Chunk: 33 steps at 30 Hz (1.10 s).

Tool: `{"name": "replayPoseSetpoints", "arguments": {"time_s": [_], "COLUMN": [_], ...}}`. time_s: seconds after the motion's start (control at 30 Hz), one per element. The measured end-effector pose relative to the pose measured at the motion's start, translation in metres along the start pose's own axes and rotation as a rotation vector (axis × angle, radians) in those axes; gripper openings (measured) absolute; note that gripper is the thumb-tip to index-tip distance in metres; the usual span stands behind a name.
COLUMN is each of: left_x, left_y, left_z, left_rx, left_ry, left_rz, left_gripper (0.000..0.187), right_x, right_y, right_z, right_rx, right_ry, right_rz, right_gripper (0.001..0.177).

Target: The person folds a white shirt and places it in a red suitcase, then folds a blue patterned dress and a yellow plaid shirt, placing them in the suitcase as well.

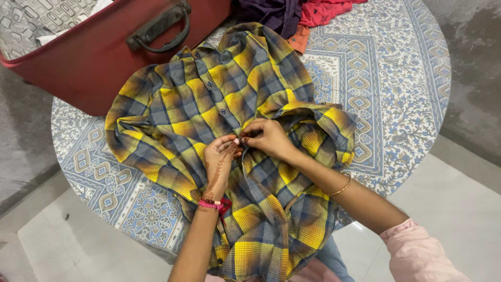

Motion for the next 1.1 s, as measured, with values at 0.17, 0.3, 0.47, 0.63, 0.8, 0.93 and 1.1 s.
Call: {"name": "replayPoseSetpoints", "arguments": {"time_s": [0.17,0.3,0.47,0.63,0.8,0.93,1.1], "left_x": [-0.001,-0.001,0.003,0.008,0.012,0.015,0.016], "left_y": [0.000,0.002,0.007,0.010,0.015,0.018,0.017], "left_z": [0.007,0.004,0.001,-0.004,-0.013,-0.022,-0.029], "left_rx": [-0.016,-0.016,-0.060,-0.102,-0.155,-0.156,-0.120], "left_ry": [0.020,0.006,0.009,0.081,0.079,0.058,0.043], "left_rz": [-0.010,0.004,0.024,0.045,0.008,-0.014,-0.012], "left_gripper": [0.023,0.021,0.016,0.013,0.015,0.015,0.017], "right_x": [-0.011,-0.018,-0.017,-0.015,-0.025,-0.021,-0.018], "right_y": [-0.004,-0.010,-0.011,-0.011,-0.008,-0.007,-0.007], "right_z": [-0.016,-0.025,-0.026,-0.023,-0.038,-0.040,-0.038], "right_rx": [-0.080,-0.147,-0.152,-0.032,-0.185,-0.208,-0.265], "right_ry": [0.039,0.065,0.172,0.164,0.350,0.303,0.238], "right_rz": [0.069,0.101,0.124,0.100,0.087,0.108,0.167], "right_gripper": [0.021,0.017,0.020,0.026,0.023,0.018,0.015]}}
Point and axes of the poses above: each hand's wrist, its own x-axis towards the middle knuckle, its own y-axis out of the back of the hand, z = x × y, the point moved 2 cm from there along x, towards the middle knuckle, and after that the axes turned 9 degrees about -y, right-handed, at the moved point
